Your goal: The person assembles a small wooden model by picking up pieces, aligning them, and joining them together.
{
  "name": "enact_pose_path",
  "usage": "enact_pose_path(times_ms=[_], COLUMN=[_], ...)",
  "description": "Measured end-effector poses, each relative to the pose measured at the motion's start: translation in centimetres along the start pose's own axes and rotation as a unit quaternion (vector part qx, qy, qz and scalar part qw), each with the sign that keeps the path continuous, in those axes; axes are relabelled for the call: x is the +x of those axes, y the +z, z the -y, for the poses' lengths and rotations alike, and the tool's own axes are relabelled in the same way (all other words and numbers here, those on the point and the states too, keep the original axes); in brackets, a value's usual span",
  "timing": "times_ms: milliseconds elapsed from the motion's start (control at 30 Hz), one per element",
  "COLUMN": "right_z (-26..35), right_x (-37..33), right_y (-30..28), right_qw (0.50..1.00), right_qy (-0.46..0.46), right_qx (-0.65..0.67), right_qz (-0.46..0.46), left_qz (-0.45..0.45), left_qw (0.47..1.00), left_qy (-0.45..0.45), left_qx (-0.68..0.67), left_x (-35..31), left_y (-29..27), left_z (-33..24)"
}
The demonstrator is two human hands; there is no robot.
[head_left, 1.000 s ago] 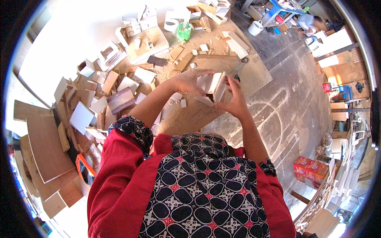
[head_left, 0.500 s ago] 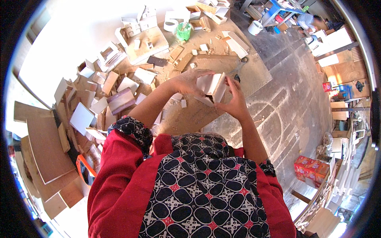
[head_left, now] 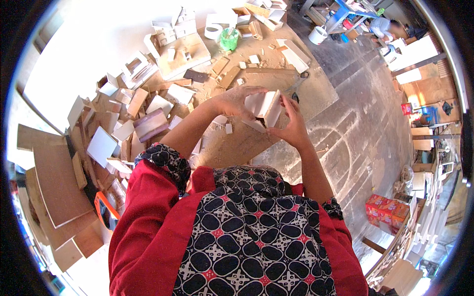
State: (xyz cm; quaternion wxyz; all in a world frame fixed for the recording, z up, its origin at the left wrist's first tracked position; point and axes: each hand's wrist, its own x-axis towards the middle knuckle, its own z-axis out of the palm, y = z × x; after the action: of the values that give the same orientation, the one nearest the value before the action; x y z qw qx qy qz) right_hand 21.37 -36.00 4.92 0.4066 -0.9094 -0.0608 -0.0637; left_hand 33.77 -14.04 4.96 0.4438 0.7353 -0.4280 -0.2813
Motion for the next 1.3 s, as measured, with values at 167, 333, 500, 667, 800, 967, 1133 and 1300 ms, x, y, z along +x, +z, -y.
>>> enact_pose_path(times_ms=[167, 333, 500, 667, 800, 967, 1133, 1300], right_z=[0.1, 0.0, -0.9, -0.5, -0.6, -0.6, -0.2, -0.5], right_x=[0.1, 0.0, -0.1, 0.1, 0.0, 0.1, 0.0, -0.1], right_y=[0.0, 0.0, 0.3, 0.1, 0.2, 0.3, 0.2, 0.3], right_qw=[1.0, 1.0, 0.999, 0.999, 0.998, 0.998, 0.998, 0.999], right_qy=[0.001, 0.022, 0.035, 0.043, 0.06, 0.053, 0.05, 0.036], right_qx=[0.009, 0.002, 0.02, 0.018, 0.022, 0.021, 0.017, 0.01], right_qz=[0.005, 0.012, 0.013, 0.026, 0.03, 0.026, 0.021, 0.015], left_qz=[-0.008, -0.013, 0.007, -0.016, -0.043, -0.026, -0.008, -0.013], left_qw=[1.0, 1.0, 1.0, 0.998, 0.994, 0.995, 0.998, 0.998], left_qy=[0.003, 0.021, 0.024, 0.055, 0.095, 0.068, 0.043, 0.038], left_qx=[0.018, 0.002, 0.017, -0.005, -0.03, -0.065, -0.047, -0.041], left_x=[-0.3, 0.0, 0.1, 0.1, 0.7, 0.8, 1.1, 1.2], left_y=[-0.2, -0.2, -0.4, 0.1, 0.5, 0.5, 0.6, 0.7], left_z=[-0.6, -0.4, 0.2, 1.2, 2.0, 2.2, 2.8, 3.4])
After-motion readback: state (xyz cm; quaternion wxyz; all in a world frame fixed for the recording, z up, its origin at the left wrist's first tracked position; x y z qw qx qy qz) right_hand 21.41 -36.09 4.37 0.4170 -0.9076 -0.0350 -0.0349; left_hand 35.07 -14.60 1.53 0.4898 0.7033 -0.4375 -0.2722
